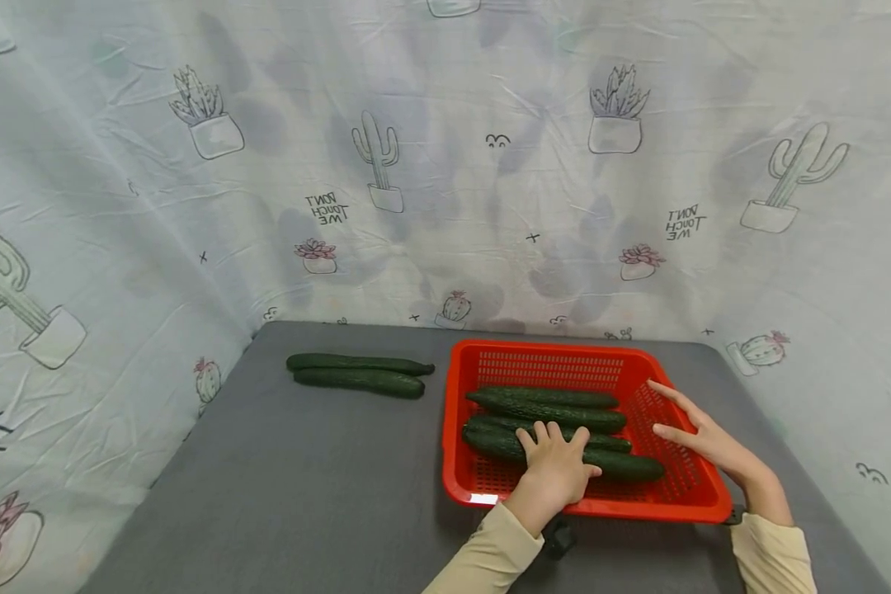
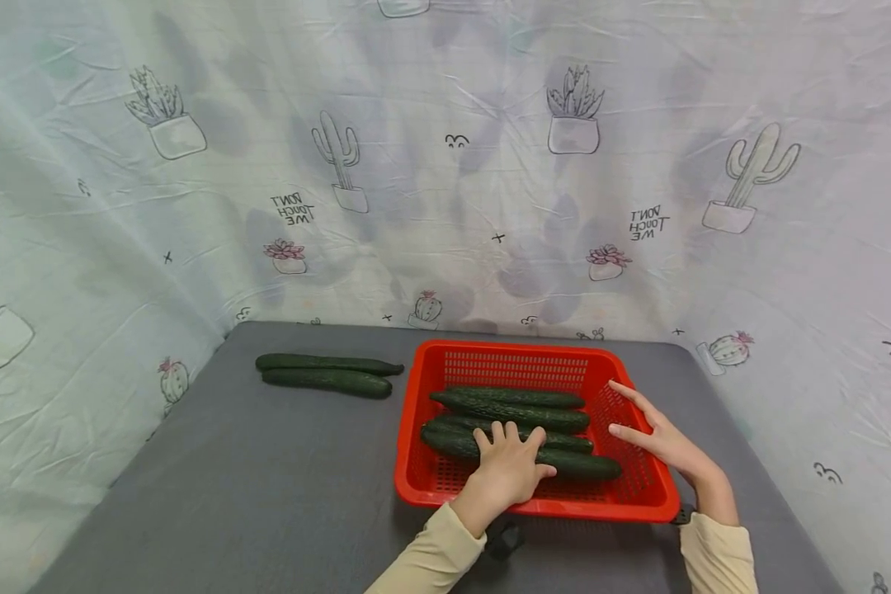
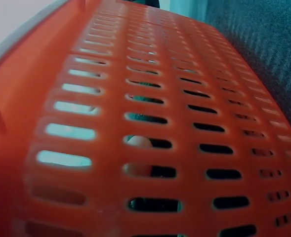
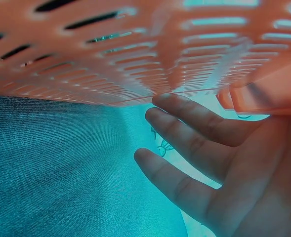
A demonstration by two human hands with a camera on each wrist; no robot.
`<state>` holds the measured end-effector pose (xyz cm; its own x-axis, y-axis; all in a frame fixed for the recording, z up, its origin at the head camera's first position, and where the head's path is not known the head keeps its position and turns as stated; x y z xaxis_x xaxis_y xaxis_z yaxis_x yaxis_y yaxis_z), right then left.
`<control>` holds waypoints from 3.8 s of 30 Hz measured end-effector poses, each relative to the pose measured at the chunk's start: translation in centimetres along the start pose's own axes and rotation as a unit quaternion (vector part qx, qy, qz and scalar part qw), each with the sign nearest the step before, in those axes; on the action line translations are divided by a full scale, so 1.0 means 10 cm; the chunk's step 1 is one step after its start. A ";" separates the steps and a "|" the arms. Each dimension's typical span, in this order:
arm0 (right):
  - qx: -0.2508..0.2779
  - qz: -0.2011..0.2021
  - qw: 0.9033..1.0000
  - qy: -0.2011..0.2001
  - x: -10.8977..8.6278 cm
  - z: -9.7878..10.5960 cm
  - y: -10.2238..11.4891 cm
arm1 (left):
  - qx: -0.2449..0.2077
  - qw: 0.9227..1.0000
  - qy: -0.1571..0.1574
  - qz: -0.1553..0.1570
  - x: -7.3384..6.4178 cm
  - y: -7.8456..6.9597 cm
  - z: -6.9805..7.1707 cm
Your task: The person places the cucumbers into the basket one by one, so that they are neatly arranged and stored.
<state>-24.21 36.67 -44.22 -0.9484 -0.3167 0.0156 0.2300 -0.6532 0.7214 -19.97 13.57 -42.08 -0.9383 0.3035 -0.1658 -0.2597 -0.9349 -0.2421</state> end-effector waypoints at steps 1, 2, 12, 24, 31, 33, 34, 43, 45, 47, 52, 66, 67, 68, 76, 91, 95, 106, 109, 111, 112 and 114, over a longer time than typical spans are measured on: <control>-0.001 -0.001 1.000 0.001 0.00 0.00 0.00 | -0.004 1.000 0.002 0.001 0.00 0.00 0.00; 0.000 -0.001 1.000 0.002 0.00 0.00 0.01 | -0.006 1.000 0.004 0.002 0.00 0.01 -0.01; -0.001 0.001 1.000 -0.001 0.00 0.00 0.01 | 0.018 1.000 0.018 0.015 -0.01 0.01 -0.02; 0.008 -0.002 1.000 -0.002 0.01 0.01 0.03 | 0.055 0.998 0.027 0.011 0.01 0.02 -0.03; 0.013 -0.006 1.000 0.006 0.00 -0.01 0.01 | 0.069 0.997 -0.030 -0.002 -0.02 0.06 0.00; 0.012 -0.006 1.000 0.006 0.00 -0.01 0.02 | 0.064 0.997 -0.045 -0.010 -0.03 0.08 0.02; 0.013 -0.006 1.000 0.006 0.00 -0.01 0.02 | 0.064 0.997 -0.050 -0.015 -0.03 0.10 0.02; 0.013 0.003 1.000 0.003 -0.01 0.00 0.00 | 0.106 0.985 -0.116 -0.071 -0.12 0.17 0.11; 0.012 0.003 1.000 0.002 -0.01 0.00 -0.01 | 0.113 0.981 -0.133 -0.083 -0.16 0.19 0.14; 0.012 0.003 1.000 0.001 -0.01 0.00 -0.01 | 0.119 0.977 -0.148 -0.094 -0.20 0.21 0.18; 0.014 -0.001 1.000 0.001 -0.01 -0.01 -0.01 | 0.122 0.968 -0.178 -0.131 -0.30 0.29 0.25; 0.024 0.000 1.000 0.003 -0.01 -0.02 -0.01 | 0.117 0.956 -0.194 -0.187 -0.48 0.74 0.39; 0.024 -0.001 1.000 0.003 -0.01 -0.01 -0.01 | 0.113 0.955 -0.198 -0.190 -0.49 0.77 0.40; 0.024 -0.004 1.000 0.002 0.00 -0.01 -0.01 | 0.108 0.954 -0.202 -0.193 -0.49 0.81 0.42; 0.028 -0.008 1.000 0.005 0.01 -0.01 -0.02 | 0.035 0.958 -0.200 -0.201 -0.43 1.20 0.52; 0.023 -0.010 1.000 0.002 -0.01 0.00 -0.02 | -0.056 0.960 -0.248 -0.121 -0.10 2.01 0.72; 0.023 -0.009 1.000 0.003 -0.01 0.00 -0.02 | -0.057 0.964 -0.241 -0.101 -0.01 2.22 0.71; 0.025 -0.013 1.000 0.000 0.00 0.00 -0.04 | -0.076 0.980 -0.178 -0.035 0.24 2.80 0.55; 0.024 -0.017 1.000 0.001 0.00 0.00 -0.04 | -0.070 0.984 -0.163 -0.022 0.30 2.94 0.51; 0.026 -0.017 1.000 0.002 -0.01 0.00 -0.02 | -0.063 0.985 -0.159 -0.018 0.33 3.01 0.49; 0.028 -0.016 0.999 0.003 -0.01 0.00 -0.01 | -0.060 0.986 -0.157 -0.016 0.34 3.04 0.49; 0.032 -0.014 0.999 0.003 -0.01 -0.01 0.01 | -0.055 0.987 -0.152 -0.011 0.37 3.10 0.47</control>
<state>-24.08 36.63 -44.22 -0.9530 -0.3029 -0.0086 0.1892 -0.6168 0.7641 -32.59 -15.14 -45.66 -0.9621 0.2388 0.1317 -0.2704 -0.8982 -0.3467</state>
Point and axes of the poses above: each hand's wrist, its own x-axis towards the middle knuckle, its own z-axis out of the back of the hand, y = z × x, the point moved 5 cm from there along x, towards the middle knuckle, and after that the axes turned 5 degrees about -x, right-handed, at the moved point
